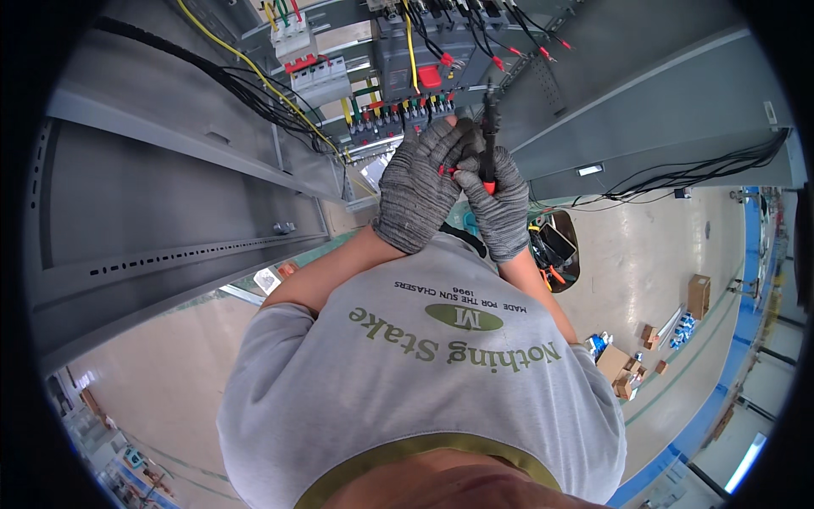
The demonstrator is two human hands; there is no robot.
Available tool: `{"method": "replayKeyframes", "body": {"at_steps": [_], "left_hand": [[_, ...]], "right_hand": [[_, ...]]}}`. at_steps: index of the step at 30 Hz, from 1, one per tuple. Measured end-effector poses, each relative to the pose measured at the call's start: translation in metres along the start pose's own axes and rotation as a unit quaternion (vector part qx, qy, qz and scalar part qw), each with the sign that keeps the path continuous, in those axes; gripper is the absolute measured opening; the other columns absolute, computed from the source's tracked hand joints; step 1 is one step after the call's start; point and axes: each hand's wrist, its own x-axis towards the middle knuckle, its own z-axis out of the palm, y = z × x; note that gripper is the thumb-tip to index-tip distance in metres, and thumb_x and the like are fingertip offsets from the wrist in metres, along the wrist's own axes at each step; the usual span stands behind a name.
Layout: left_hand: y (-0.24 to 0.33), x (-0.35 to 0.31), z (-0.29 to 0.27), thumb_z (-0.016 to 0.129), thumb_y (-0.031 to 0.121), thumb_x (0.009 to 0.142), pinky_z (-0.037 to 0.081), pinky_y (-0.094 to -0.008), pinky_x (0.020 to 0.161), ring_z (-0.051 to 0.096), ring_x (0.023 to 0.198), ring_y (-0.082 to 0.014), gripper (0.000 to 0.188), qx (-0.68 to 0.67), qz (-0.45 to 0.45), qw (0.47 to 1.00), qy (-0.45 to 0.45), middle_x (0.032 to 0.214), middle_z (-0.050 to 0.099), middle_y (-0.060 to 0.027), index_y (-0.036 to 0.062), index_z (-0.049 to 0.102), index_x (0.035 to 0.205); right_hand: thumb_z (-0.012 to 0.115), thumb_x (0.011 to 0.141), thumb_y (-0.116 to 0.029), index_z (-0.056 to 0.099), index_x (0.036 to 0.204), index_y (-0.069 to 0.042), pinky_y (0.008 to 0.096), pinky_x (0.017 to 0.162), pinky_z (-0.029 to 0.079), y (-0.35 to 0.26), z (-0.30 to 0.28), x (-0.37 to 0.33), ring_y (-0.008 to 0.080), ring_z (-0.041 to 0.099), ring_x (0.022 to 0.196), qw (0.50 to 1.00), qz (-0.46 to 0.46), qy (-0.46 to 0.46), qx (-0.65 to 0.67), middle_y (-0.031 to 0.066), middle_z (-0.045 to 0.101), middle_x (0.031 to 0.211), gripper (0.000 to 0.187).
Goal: The person works inside an open electrical cabinet, using pliers to strip the ends of black wires and then using a crimping tool to attach red connectors. The person handles multiple wires one at a time, organizing them within the cabinet.
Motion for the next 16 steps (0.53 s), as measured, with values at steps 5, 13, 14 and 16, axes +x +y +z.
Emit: {"method": "replayKeyframes", "body": {"at_steps": [5,13,14,16], "left_hand": [[-0.029,-0.014,0.014,0.046,0.016,0.096,0.039,-0.0315,0.099,0.052,0.116,-0.0182,0.037,-0.146,-0.019,0.988,0.052,0.128,0.052,-0.0107,0.0006,0.042,0.129],[-0.022,-0.004,-0.037,0.055,0.017,0.095,0.032,-0.0192,0.044,0.039,0.051,-0.0029,0.019,-0.359,-0.206,0.889,0.195,0.070,0.050,0.0041,0.0028,0.061,0.105],[-0.020,0.003,-0.045,0.057,0.017,0.094,0.039,-0.0218,0.052,0.048,0.058,-0.0060,0.017,-0.261,-0.131,0.930,0.222,0.079,0.057,0.0027,0.0054,0.063,0.105],[-0.022,0.011,-0.051,0.058,0.016,0.092,0.046,-0.0244,0.060,0.056,0.066,-0.0091,0.016,-0.159,-0.055,0.954,0.249,0.088,0.064,0.0012,0.0080,0.065,0.104]], "right_hand": [[0.070,0.081,-0.004,0.063,0.103,0.000,0.0224,0.062,0.047,-0.009,-0.001,0.000,0.0079,0.058,0.068,0.996,0.074,0.013,0.049,0.0021,0.065,0.080,0.023],[0.065,0.088,-0.011,0.062,0.097,-0.002,0.0195,0.044,0.036,-0.043,-0.013,0.006,0.0060,0.049,0.050,0.988,0.084,0.077,0.109,0.0043,0.063,0.074,0.014],[0.065,0.088,-0.011,0.062,0.098,-0.001,0.0192,0.044,0.036,-0.049,-0.017,0.011,0.0059,0.049,0.050,0.990,0.050,0.069,0.111,0.0071,0.065,0.077,0.014],[0.062,0.089,-0.010,0.062,0.101,-0.001,0.0188,0.044,0.036,-0.061,-0.025,0.017,0.0062,0.049,0.048,0.988,0.057,0.064,0.127,0.0090,0.068,0.083,0.015]]}}
